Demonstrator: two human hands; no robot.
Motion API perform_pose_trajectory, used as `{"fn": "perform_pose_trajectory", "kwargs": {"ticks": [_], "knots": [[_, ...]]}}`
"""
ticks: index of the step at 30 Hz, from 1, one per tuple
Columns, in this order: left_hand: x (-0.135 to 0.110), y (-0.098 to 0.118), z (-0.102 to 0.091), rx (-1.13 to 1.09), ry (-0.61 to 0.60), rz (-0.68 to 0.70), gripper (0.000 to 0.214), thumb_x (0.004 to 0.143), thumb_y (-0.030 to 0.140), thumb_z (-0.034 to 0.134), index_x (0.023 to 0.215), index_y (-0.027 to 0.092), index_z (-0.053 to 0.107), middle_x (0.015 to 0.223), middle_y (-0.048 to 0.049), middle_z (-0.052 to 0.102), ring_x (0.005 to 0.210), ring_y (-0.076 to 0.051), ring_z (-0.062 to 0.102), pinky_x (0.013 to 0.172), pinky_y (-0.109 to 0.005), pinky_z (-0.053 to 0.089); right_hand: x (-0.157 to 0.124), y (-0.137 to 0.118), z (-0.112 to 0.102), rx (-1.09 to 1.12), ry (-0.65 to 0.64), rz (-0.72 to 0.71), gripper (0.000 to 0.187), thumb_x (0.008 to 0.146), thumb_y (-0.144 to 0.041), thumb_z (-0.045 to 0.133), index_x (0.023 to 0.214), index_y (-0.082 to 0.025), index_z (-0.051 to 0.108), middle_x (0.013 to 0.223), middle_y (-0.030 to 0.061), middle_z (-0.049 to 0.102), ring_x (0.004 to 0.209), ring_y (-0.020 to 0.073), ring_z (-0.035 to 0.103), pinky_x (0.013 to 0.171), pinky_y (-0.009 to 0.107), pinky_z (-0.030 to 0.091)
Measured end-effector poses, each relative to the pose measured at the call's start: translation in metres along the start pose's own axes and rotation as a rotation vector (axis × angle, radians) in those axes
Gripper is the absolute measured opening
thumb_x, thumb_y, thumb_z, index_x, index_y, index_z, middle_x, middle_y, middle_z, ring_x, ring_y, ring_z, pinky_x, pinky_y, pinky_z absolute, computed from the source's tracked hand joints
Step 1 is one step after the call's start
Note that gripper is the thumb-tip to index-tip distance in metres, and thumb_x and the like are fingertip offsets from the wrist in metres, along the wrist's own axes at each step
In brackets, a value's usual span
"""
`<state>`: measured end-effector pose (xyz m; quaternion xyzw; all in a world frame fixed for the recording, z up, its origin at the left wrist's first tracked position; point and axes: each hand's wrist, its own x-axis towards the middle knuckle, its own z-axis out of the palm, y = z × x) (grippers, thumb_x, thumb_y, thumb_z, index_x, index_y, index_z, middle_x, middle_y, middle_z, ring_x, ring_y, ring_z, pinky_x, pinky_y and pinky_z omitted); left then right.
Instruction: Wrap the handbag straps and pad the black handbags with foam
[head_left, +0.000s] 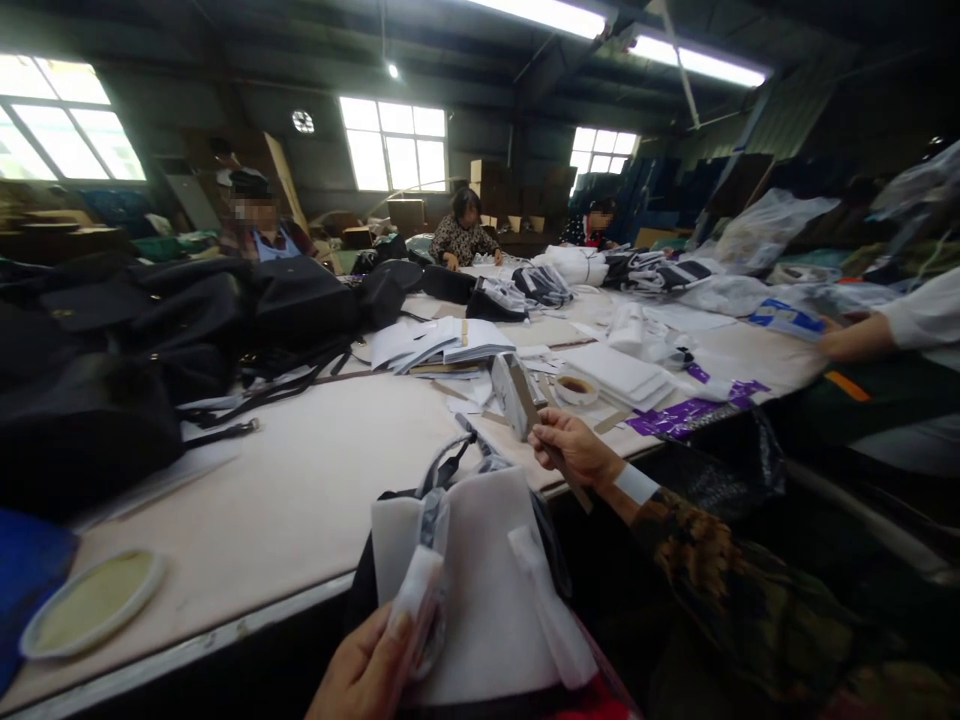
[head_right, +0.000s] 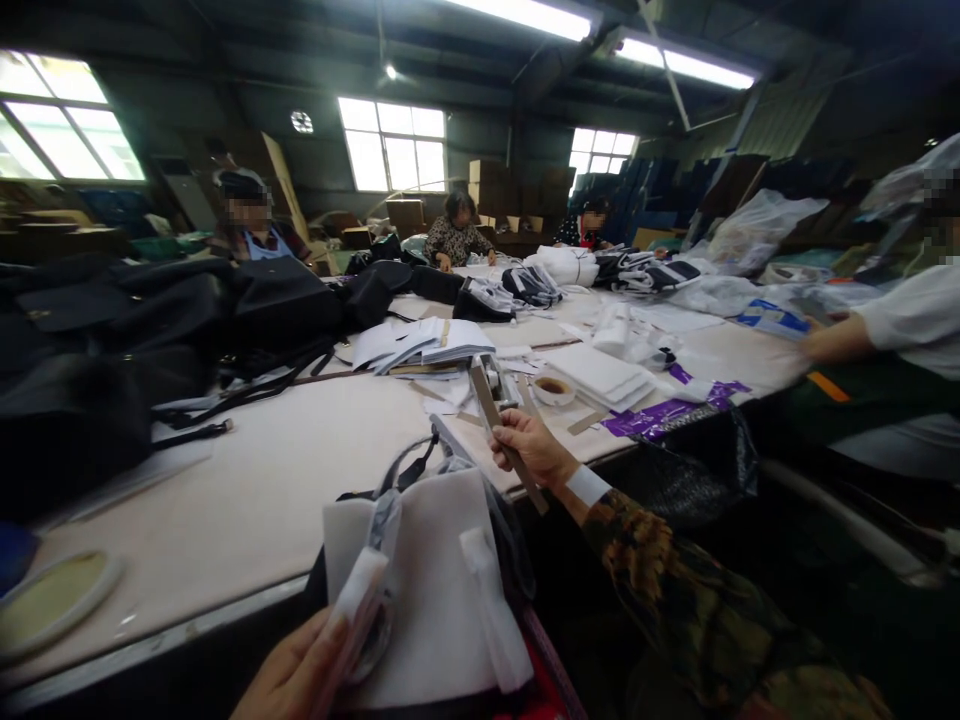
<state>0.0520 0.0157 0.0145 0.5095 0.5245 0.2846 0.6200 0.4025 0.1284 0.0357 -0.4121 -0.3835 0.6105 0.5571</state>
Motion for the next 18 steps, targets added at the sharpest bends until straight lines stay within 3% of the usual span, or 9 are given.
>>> {"fn": "perform_pose_trajectory", "kwargs": {"ticks": [3, 7, 11, 18], "knots": [[-0.002, -0.001, 0.0, -0.022, -0.033, -0.003, 0.062, 0.08, 0.071, 0.06, 0.099, 0.014, 0.075, 0.087, -0.0079, 0.072, 0.087, -0.025, 0.063, 0.075, -0.027, 0.05, -0.003, -0.006, 0.017, 0.068, -0.073, 0.026, 0.04, 0.072, -0.024, 0.081, 0.104, -0.022, 0.058, 0.063, -0.0035, 0.064, 0.044, 0.0106, 0.054, 0.041, 0.018, 0.037], [-0.001, -0.003, 0.0, -0.054, -0.034, -0.002, 0.063, 0.079, 0.073, 0.059, 0.097, 0.014, 0.075, 0.086, -0.0072, 0.071, 0.083, -0.024, 0.06, 0.072, -0.027, 0.048, -0.004, -0.011, 0.033, 0.151, -0.112, 0.044, 0.025, 0.071, -0.022, 0.079, 0.083, -0.022, 0.057, 0.063, -0.0034, 0.062, 0.042, 0.0081, 0.052, 0.04, 0.016, 0.034], [-0.003, -0.003, 0.0, -0.088, -0.029, -0.002, 0.063, 0.081, 0.07, 0.06, 0.103, 0.014, 0.074, 0.087, -0.006, 0.07, 0.081, -0.022, 0.058, 0.071, -0.026, 0.045, -0.007, -0.014, 0.045, 0.186, -0.134, 0.061, 0.03, 0.068, -0.025, 0.081, 0.074, -0.021, 0.052, 0.065, -0.0046, 0.06, 0.042, 0.0054, 0.048, 0.039, 0.015, 0.031], [-0.005, -0.001, -0.005, -0.041, -0.08, 0.019, 0.061, 0.084, 0.069, 0.057, 0.099, 0.012, 0.074, 0.084, -0.0065, 0.068, 0.079, -0.021, 0.057, 0.069, -0.027, 0.045, -0.009, -0.016, 0.061, 0.246, -0.132, 0.1, 0.032, 0.068, -0.026, 0.082, 0.089, -0.023, 0.058, 0.076, -0.0029, 0.066, 0.048, 0.0078, 0.054, 0.042, 0.017, 0.037]]}}
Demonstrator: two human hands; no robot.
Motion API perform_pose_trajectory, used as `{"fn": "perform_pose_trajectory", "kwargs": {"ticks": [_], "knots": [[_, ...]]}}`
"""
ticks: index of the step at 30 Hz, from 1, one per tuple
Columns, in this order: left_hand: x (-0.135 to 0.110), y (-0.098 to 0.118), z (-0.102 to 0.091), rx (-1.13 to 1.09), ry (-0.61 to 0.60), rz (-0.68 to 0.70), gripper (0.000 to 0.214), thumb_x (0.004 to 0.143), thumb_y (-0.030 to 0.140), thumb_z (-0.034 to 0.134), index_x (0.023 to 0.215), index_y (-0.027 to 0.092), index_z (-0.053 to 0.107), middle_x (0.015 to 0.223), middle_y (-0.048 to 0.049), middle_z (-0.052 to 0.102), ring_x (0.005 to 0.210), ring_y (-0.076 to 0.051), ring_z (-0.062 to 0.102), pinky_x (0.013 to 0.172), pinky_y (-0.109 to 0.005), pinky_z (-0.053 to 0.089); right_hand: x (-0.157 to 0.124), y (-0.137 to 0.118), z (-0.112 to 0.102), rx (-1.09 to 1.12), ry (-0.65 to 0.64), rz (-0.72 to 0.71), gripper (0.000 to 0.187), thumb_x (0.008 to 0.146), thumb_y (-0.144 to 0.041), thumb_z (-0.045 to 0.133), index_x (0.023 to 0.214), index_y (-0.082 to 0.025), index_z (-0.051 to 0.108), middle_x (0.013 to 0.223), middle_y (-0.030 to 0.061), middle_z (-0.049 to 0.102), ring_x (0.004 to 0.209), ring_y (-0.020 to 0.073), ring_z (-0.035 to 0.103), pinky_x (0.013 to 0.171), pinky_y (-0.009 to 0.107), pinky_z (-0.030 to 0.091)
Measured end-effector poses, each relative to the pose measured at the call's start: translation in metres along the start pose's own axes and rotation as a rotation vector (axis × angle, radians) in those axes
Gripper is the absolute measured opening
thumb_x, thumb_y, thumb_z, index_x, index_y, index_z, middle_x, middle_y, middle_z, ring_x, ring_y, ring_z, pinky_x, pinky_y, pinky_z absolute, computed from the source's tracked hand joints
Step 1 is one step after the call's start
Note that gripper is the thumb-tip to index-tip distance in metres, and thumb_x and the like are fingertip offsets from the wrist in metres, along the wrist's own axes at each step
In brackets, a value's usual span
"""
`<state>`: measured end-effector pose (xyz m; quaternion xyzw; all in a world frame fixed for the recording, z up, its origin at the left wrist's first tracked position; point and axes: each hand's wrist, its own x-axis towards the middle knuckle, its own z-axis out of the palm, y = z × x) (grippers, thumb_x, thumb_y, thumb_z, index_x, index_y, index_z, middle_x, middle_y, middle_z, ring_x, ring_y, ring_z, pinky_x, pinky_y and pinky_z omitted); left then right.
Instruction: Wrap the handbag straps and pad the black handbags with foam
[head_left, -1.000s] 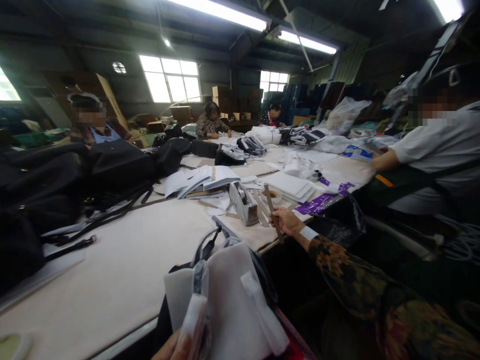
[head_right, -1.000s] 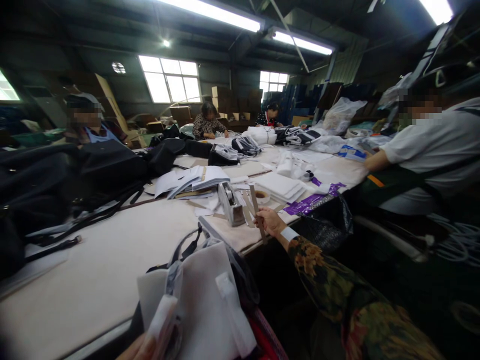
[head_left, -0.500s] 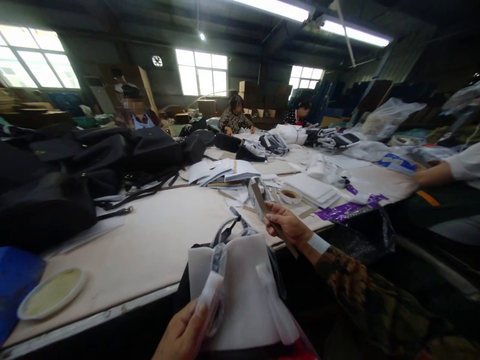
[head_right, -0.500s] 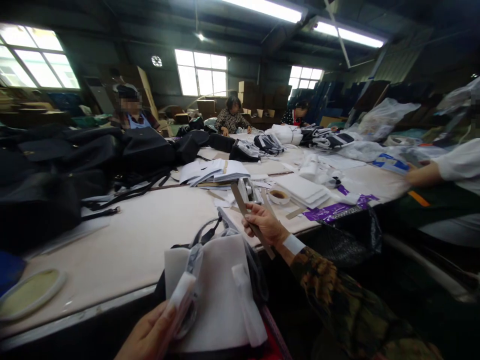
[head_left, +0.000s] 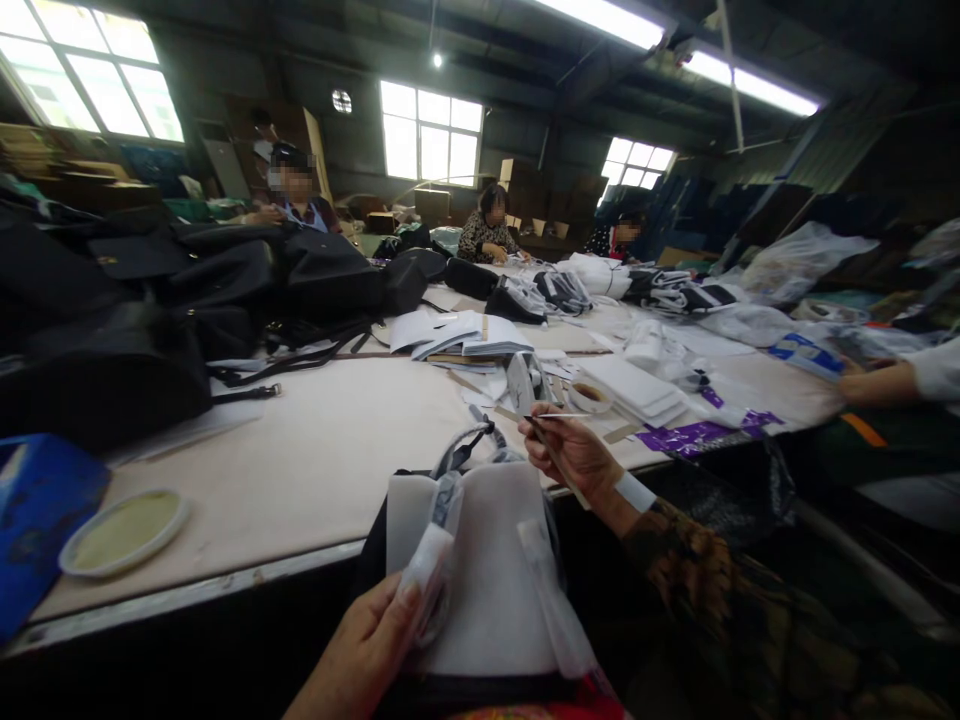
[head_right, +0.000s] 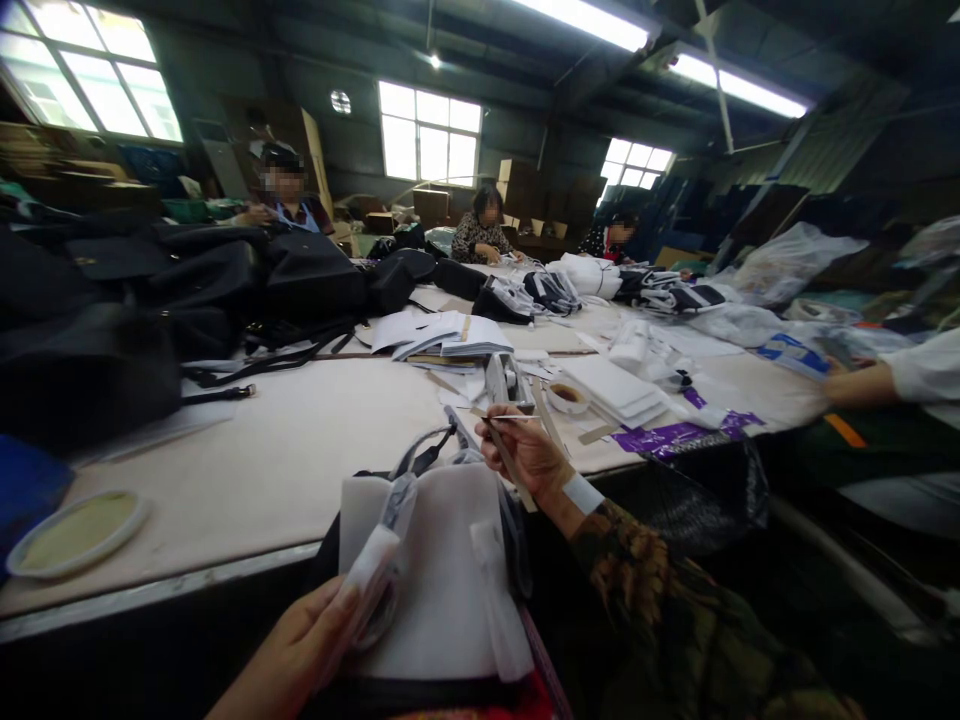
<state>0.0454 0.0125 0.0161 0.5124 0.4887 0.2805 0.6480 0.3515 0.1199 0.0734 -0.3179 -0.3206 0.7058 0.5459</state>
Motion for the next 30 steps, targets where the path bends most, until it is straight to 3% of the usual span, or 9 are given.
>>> {"fn": "perform_pose_trajectory", "kwargs": {"ticks": [4, 6, 11, 16, 20, 22, 26, 30], "knots": [[-0.001, 0.0, 0.001, -0.025, 0.028, 0.007, 0.06, 0.083, 0.07, 0.057, 0.092, 0.013, 0.073, 0.077, -0.0047, 0.065, 0.073, -0.019, 0.053, 0.064, -0.025, 0.042, 0.005, -0.002, 0.003, -0.116, 0.062, -0.043, 0.029, 0.072, -0.027, 0.083, 0.091, -0.022, 0.062, 0.092, 0.0021, 0.073, 0.073, 0.0164, 0.07, 0.053, 0.022, 0.05], [-0.001, -0.002, 0.003, -0.037, 0.033, 0.003, 0.061, 0.082, 0.071, 0.057, 0.092, 0.013, 0.073, 0.075, -0.004, 0.064, 0.071, -0.018, 0.052, 0.062, -0.025, 0.041, 0.008, -0.002, 0.004, -0.194, 0.082, -0.057, 0.026, 0.074, -0.031, 0.083, 0.087, -0.018, 0.064, 0.089, 0.0041, 0.074, 0.079, 0.0183, 0.072, 0.06, 0.024, 0.054], [0.0, -0.004, 0.003, -0.059, 0.053, 0.013, 0.063, 0.081, 0.071, 0.059, 0.099, 0.013, 0.074, 0.083, -0.0064, 0.068, 0.077, -0.021, 0.056, 0.068, -0.026, 0.044, 0.014, 0.001, 0.005, -0.293, 0.091, -0.058, 0.026, 0.078, -0.035, 0.078, 0.082, -0.018, 0.06, 0.061, -0.0024, 0.064, 0.053, 0.0132, 0.064, 0.051, 0.023, 0.051], [0.002, -0.008, -0.001, -0.038, 0.018, 0.011, 0.063, 0.082, 0.072, 0.057, 0.093, 0.013, 0.074, 0.083, -0.0069, 0.068, 0.074, -0.02, 0.055, 0.065, -0.026, 0.044, 0.013, 0.003, 0.011, -0.248, 0.064, -0.062, 0.03, 0.078, -0.026, 0.073, 0.104, -0.022, 0.059, 0.052, -0.009, 0.053, 0.041, 0.0097, 0.05, 0.041, 0.02, 0.043], [0.004, -0.012, -0.003, -0.029, -0.009, 0.009, 0.061, 0.084, 0.07, 0.056, 0.096, 0.013, 0.073, 0.086, -0.007, 0.068, 0.078, -0.02, 0.056, 0.067, -0.025, 0.044, 0.009, 0.0, 0.017, -0.125, 0.037, -0.049, 0.019, 0.073, -0.021, 0.074, 0.082, -0.022, 0.058, 0.05, -0.0079, 0.049, 0.04, 0.0085, 0.046, 0.041, 0.019, 0.039], [0.004, -0.011, -0.002, -0.038, -0.007, 0.0, 0.061, 0.084, 0.071, 0.056, 0.094, 0.013, 0.073, 0.084, -0.0064, 0.067, 0.077, -0.02, 0.055, 0.067, -0.025, 0.043, 0.006, -0.004, 0.018, -0.075, 0.006, -0.023, 0.016, 0.071, -0.023, 0.072, 0.076, -0.021, 0.057, 0.053, -0.0053, 0.052, 0.043, 0.0096, 0.049, 0.045, 0.022, 0.041], [0.002, -0.004, 0.0, -0.053, -0.002, 0.001, 0.059, 0.084, 0.069, 0.057, 0.094, 0.013, 0.073, 0.081, -0.0049, 0.064, 0.074, -0.018, 0.052, 0.066, -0.025, 0.041, 0.001, -0.012, 0.02, -0.031, -0.034, 0.051, 0.019, 0.077, -0.036, 0.067, 0.082, -0.019, 0.061, 0.068, 0.0008, 0.06, 0.06, 0.0144, 0.06, 0.051, 0.026, 0.049], [0.001, -0.002, -0.001, -0.111, -0.003, -0.009, 0.058, 0.084, 0.068, 0.058, 0.095, 0.013, 0.072, 0.079, -0.0043, 0.063, 0.073, -0.017, 0.051, 0.064, -0.025, 0.04, -0.006, -0.011, 0.031, -0.181, -0.12, 0.02, 0.026, 0.072, -0.018, 0.077, 0.093, -0.018, 0.061, 0.082, 0.0018, 0.066, 0.07, 0.0154, 0.068, 0.049, 0.021, 0.051]]}}
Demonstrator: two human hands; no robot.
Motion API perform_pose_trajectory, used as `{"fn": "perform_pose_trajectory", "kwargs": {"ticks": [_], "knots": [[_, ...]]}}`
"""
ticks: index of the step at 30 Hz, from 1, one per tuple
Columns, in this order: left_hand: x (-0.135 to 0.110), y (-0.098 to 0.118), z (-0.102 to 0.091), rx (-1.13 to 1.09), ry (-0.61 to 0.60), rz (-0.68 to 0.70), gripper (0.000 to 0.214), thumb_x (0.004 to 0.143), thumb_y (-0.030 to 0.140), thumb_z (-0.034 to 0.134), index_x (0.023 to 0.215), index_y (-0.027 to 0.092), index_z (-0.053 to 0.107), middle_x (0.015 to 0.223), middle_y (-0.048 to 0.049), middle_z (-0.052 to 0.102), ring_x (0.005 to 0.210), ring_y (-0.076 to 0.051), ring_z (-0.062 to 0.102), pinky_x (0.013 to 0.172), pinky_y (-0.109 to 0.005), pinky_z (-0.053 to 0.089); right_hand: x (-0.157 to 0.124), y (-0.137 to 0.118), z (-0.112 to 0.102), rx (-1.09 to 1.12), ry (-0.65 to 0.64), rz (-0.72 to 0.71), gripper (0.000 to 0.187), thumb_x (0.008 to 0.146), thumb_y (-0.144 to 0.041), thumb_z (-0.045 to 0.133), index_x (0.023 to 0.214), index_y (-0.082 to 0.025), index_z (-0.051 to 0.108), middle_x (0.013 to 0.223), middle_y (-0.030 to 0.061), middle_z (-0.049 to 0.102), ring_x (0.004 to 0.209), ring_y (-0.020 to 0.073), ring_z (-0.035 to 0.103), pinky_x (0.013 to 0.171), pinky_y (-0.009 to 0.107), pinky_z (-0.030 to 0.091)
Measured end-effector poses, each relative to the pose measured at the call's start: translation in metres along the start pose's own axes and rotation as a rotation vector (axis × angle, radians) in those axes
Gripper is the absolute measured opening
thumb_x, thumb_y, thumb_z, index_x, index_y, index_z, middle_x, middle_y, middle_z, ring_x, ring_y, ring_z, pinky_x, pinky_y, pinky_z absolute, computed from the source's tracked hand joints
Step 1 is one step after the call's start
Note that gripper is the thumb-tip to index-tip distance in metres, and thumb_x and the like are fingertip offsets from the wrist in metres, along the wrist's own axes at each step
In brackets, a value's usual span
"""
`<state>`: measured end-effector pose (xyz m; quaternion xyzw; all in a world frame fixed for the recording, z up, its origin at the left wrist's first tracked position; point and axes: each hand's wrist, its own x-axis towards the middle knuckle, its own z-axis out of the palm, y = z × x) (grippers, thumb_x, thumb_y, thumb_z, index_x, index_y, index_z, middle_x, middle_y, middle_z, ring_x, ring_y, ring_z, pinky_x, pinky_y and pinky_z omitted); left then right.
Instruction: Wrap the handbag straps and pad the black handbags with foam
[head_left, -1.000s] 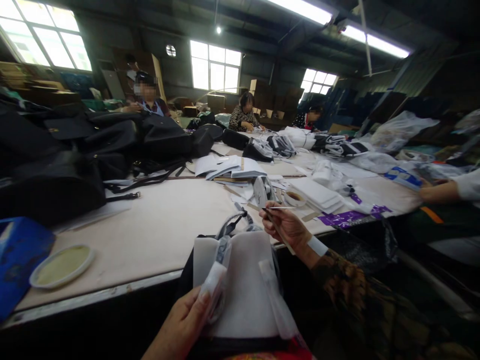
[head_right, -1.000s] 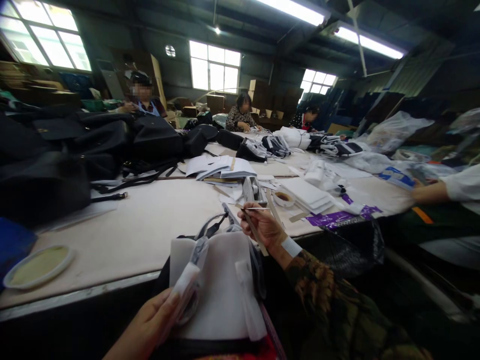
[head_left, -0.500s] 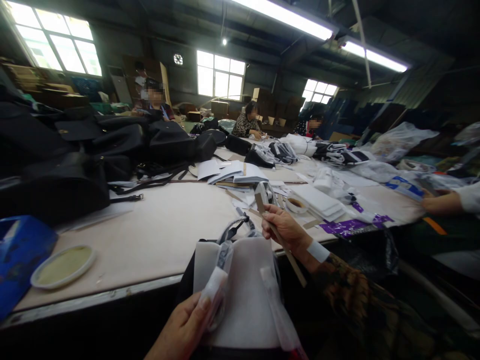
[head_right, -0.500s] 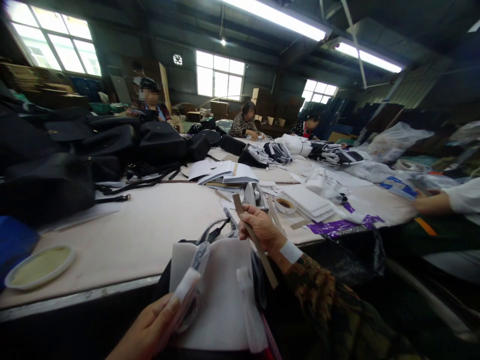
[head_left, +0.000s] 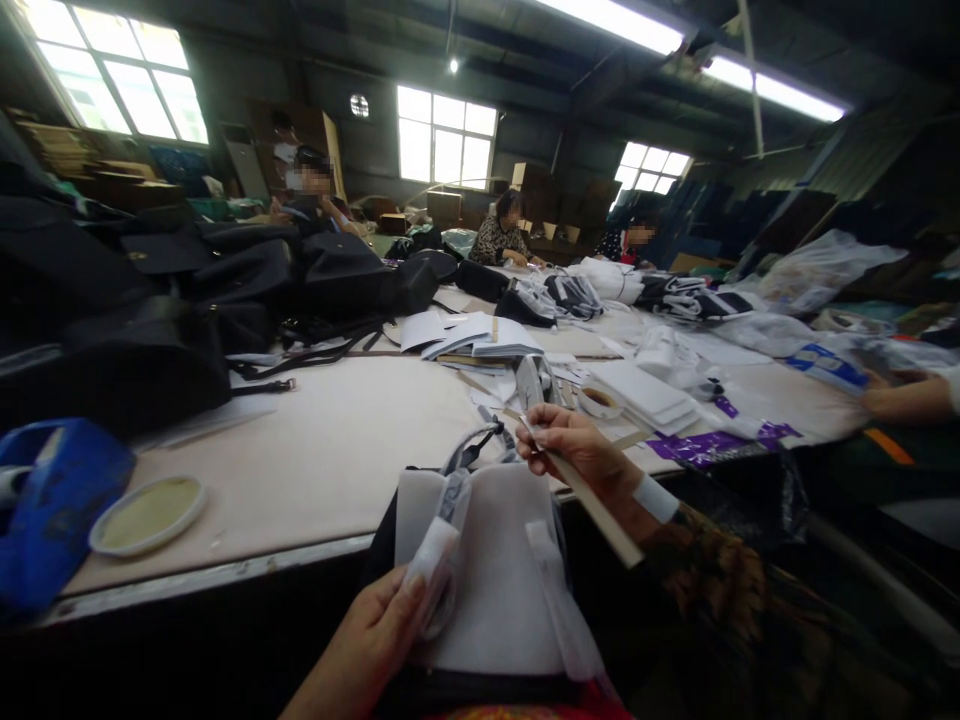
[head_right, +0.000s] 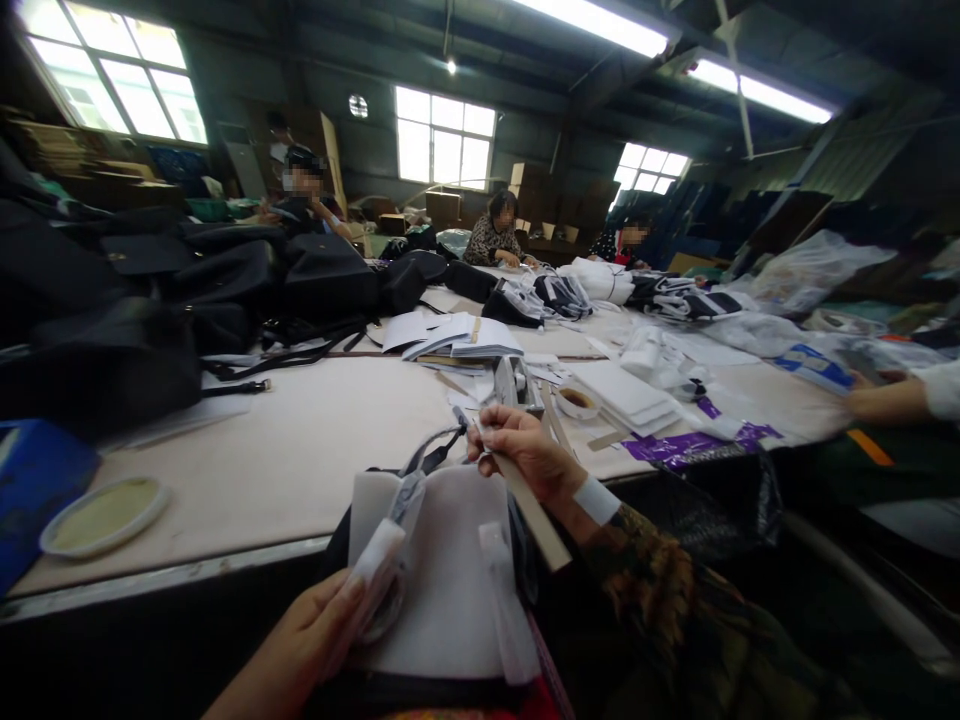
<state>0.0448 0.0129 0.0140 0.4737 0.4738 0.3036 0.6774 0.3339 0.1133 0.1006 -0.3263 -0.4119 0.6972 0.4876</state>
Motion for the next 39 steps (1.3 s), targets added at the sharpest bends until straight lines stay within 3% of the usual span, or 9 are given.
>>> {"fn": "perform_pose_trajectory", "kwargs": {"ticks": [4, 8, 12, 16, 18, 22, 27, 33, 39], "knots": [[0.001, -0.005, -0.002, -0.153, -0.02, -0.023, 0.058, 0.085, 0.066, 0.059, 0.096, 0.011, 0.07, 0.078, -0.0051, 0.063, 0.068, -0.016, 0.052, 0.061, -0.025, 0.039, -0.013, 0.013, 0.025, -0.202, -0.115, 0.087, 0.04, 0.082, -0.023, 0.074, 0.116, -0.021, 0.055, 0.088, 0.0048, 0.072, 0.067, 0.0195, 0.073, 0.042, 0.021, 0.053], [0.0, -0.01, -0.004, -0.248, 0.009, -0.006, 0.051, 0.086, 0.06, 0.062, 0.091, 0.01, 0.066, 0.073, -0.0033, 0.061, 0.062, -0.012, 0.049, 0.057, -0.023, 0.035, -0.032, 0.041, 0.046, -0.36, -0.176, 0.225, 0.018, 0.086, -0.031, 0.071, 0.09, -0.017, 0.061, 0.09, 0.0093, 0.075, 0.068, 0.0205, 0.075, 0.04, 0.019, 0.053], [-0.001, -0.012, -0.004, -0.302, 0.044, -0.016, 0.045, 0.088, 0.056, 0.063, 0.084, 0.012, 0.061, 0.067, -0.0008, 0.057, 0.056, -0.01, 0.046, 0.053, -0.023, 0.031, -0.045, 0.073, 0.053, -0.489, -0.174, 0.384, 0.021, 0.089, -0.035, 0.066, 0.078, -0.018, 0.064, 0.061, 0.0014, 0.069, 0.041, 0.0133, 0.064, 0.03, 0.016, 0.041], [-0.001, -0.011, -0.001, -0.297, 0.076, 0.001, 0.042, 0.09, 0.053, 0.062, 0.081, 0.013, 0.058, 0.066, 0.0007, 0.055, 0.056, -0.009, 0.046, 0.054, -0.024, 0.033, -0.047, 0.086, 0.058, -0.719, -0.195, 0.33, 0.011, 0.085, -0.015, 0.065, 0.075, -0.019, 0.067, 0.047, -0.0044, 0.06, 0.033, 0.0083, 0.051, 0.032, 0.016, 0.031], [-0.001, -0.011, 0.001, -0.305, 0.086, 0.019, 0.04, 0.091, 0.053, 0.061, 0.083, 0.014, 0.057, 0.067, 0.0015, 0.054, 0.057, -0.009, 0.048, 0.055, -0.024, 0.035, -0.045, 0.086, 0.064, -0.869, -0.198, 0.3, 0.02, 0.076, -0.002, 0.062, 0.069, -0.019, 0.066, 0.05, -0.0041, 0.062, 0.036, 0.0073, 0.05, 0.035, 0.017, 0.03], [0.0, -0.012, 0.004, -0.345, 0.116, 0.042, 0.037, 0.09, 0.051, 0.063, 0.096, 0.015, 0.054, 0.07, 0.003, 0.054, 0.06, -0.011, 0.051, 0.057, -0.025, 0.04, -0.045, 0.087, 0.082, -1.008, -0.195, 0.528, 0.021, 0.077, -0.001, 0.054, 0.069, -0.019, 0.063, 0.052, -0.002, 0.065, 0.036, 0.0093, 0.051, 0.036, 0.019, 0.031], [-0.007, -0.008, 0.009, -0.21, 0.207, 0.023, 0.048, 0.089, 0.056, 0.063, 0.112, 0.015, 0.053, 0.073, 0.0025, 0.058, 0.058, -0.01, 0.052, 0.056, -0.023, 0.041, -0.046, 0.092, 0.098, -0.978, -0.106, 0.67, 0.013, 0.084, -0.012, 0.053, 0.075, -0.017, 0.061, 0.06, 0.0007, 0.069, 0.038, 0.0095, 0.05, 0.036, 0.02, 0.033], [-0.012, -0.01, 0.01, -0.01, 0.285, 0.066, 0.055, 0.09, 0.058, 0.058, 0.123, 0.014, 0.051, 0.083, -0.0046, 0.068, 0.07, -0.017, 0.063, 0.061, -0.027, 0.048, -0.04, 0.1, 0.101, -0.986, -0.059, 0.624, 0.029, 0.092, -0.029, 0.055, 0.07, -0.015, 0.066, 0.053, -0.0003, 0.062, 0.038, 0.0083, 0.041, 0.038, 0.022, 0.029], [-0.017, -0.009, 0.012, 0.269, 0.337, 0.106, 0.053, 0.095, 0.049, 0.053, 0.131, 0.011, 0.048, 0.096, -0.0124, 0.073, 0.088, -0.025, 0.07, 0.076, -0.036, 0.053, -0.041, 0.102, 0.096, -1.13, -0.215, 0.525, 0.026, 0.087, -0.021, 0.053, 0.065, -0.016, 0.066, 0.053, 0.0001, 0.065, 0.045, 0.0109, 0.051, 0.048, 0.023, 0.035]]}}
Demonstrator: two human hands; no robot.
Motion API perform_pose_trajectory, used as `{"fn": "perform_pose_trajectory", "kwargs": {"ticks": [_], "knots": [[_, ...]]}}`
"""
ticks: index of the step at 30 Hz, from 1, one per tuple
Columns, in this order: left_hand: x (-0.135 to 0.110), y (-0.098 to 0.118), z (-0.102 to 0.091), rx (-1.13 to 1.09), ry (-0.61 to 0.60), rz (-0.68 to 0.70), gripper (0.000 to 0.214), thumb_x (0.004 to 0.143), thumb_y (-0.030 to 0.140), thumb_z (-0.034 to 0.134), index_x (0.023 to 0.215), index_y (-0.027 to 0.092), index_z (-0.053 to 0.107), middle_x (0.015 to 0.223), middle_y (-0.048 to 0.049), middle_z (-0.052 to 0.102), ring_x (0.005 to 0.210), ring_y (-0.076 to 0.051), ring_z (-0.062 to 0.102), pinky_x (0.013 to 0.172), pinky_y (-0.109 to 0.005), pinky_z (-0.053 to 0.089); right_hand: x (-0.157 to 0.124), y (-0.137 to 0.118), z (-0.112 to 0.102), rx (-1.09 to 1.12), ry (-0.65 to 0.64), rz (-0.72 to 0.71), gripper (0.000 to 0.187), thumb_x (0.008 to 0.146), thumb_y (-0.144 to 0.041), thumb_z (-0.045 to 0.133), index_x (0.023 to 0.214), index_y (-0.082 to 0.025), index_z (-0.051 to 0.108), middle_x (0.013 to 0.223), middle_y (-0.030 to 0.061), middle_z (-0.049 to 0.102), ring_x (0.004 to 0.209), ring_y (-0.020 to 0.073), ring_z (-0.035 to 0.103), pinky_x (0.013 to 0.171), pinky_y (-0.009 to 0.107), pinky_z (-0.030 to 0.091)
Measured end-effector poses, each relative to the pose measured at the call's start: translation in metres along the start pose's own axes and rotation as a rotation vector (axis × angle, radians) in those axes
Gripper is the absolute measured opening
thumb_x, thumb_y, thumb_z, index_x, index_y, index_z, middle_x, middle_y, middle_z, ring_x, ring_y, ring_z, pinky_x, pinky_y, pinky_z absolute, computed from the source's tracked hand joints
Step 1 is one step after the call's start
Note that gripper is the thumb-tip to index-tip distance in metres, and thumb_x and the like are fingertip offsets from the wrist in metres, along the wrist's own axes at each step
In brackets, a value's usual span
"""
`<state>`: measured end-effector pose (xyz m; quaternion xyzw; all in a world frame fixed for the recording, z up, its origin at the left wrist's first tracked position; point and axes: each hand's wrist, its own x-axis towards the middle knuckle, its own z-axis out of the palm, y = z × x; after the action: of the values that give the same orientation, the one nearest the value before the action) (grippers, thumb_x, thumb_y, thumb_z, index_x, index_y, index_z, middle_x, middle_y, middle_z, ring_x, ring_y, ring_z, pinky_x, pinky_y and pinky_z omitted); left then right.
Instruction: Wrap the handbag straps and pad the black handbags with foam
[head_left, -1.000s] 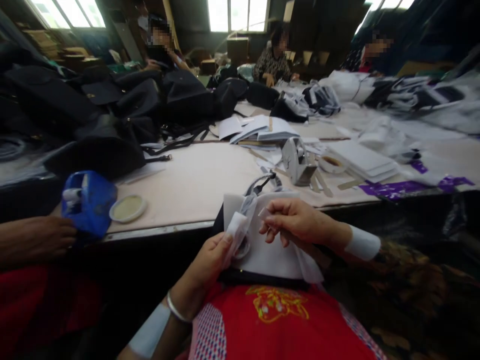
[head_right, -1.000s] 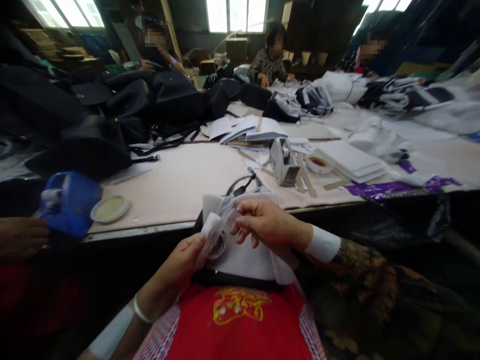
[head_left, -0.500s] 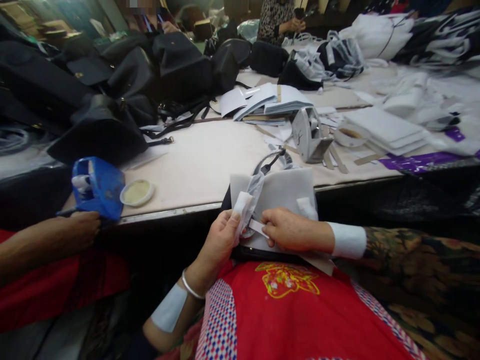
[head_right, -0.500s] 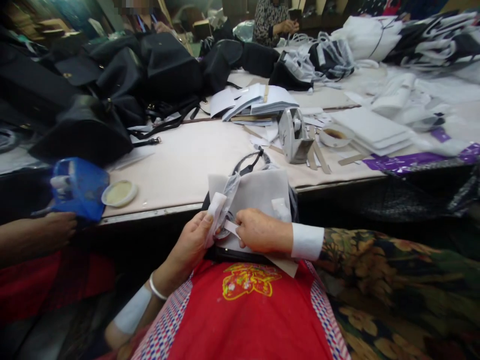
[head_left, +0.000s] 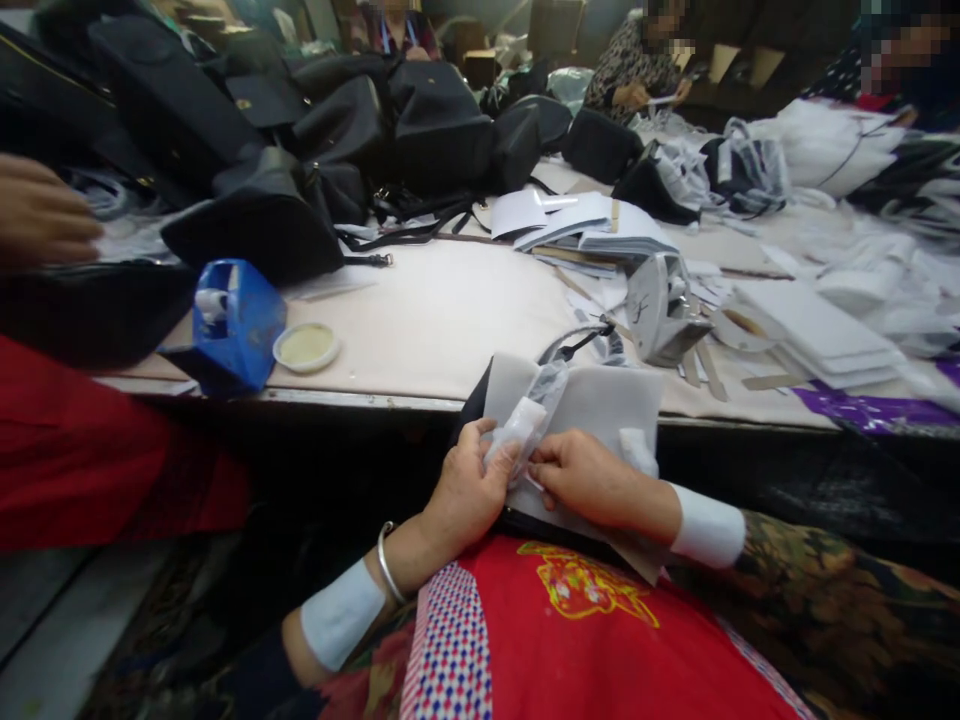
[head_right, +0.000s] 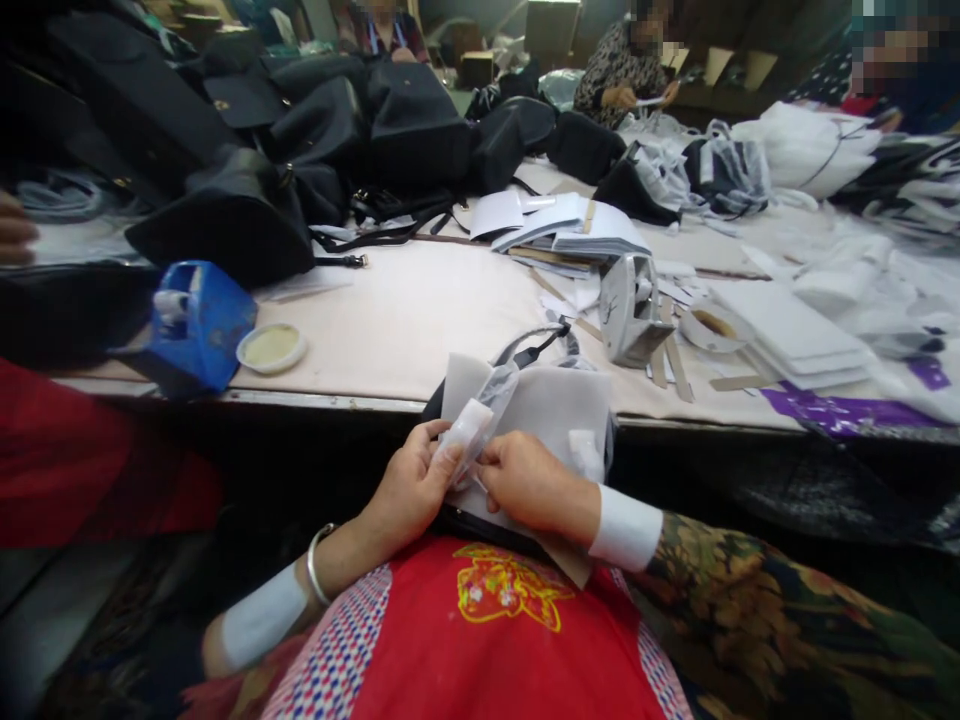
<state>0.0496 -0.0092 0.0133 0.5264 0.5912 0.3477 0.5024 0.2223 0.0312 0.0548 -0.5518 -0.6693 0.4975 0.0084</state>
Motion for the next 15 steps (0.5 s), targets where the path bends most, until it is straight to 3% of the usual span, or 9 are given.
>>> {"fn": "perform_pose_trajectory", "kwargs": {"ticks": [8, 12, 15], "knots": [[-0.007, 0.003, 0.003, 0.078, 0.084, 0.032, 0.06, 0.094, 0.041, 0.055, 0.142, 0.008, 0.041, 0.119, -0.0214, 0.069, 0.111, -0.032, 0.067, 0.092, -0.044, 0.052, 0.013, 0.007, 0.016, 0.121, 0.144, -0.048, 0.023, 0.077, -0.019, 0.049, 0.063, -0.016, 0.067, 0.058, 0.0015, 0.067, 0.052, 0.0133, 0.057, 0.054, 0.024, 0.041], [-0.005, 0.0, 0.001, 0.026, 0.078, -0.015, 0.044, 0.092, 0.044, 0.056, 0.12, 0.011, 0.057, 0.108, -0.0181, 0.072, 0.099, -0.03, 0.071, 0.08, -0.039, 0.055, 0.016, 0.004, 0.022, 0.271, 0.165, -0.055, 0.023, 0.079, -0.031, 0.054, 0.069, -0.016, 0.068, 0.058, 0.0003, 0.065, 0.048, 0.012, 0.052, 0.049, 0.024, 0.038], [-0.004, 0.0, 0.0, -0.07, 0.044, -0.036, 0.038, 0.092, 0.047, 0.055, 0.11, 0.014, 0.06, 0.098, -0.0137, 0.074, 0.086, -0.026, 0.072, 0.069, -0.034, 0.054, 0.013, 0.0, 0.017, 0.304, 0.116, -0.007, 0.022, 0.078, -0.036, 0.059, 0.074, -0.016, 0.068, 0.064, 0.0013, 0.068, 0.051, 0.0128, 0.055, 0.05, 0.024, 0.04]]}}
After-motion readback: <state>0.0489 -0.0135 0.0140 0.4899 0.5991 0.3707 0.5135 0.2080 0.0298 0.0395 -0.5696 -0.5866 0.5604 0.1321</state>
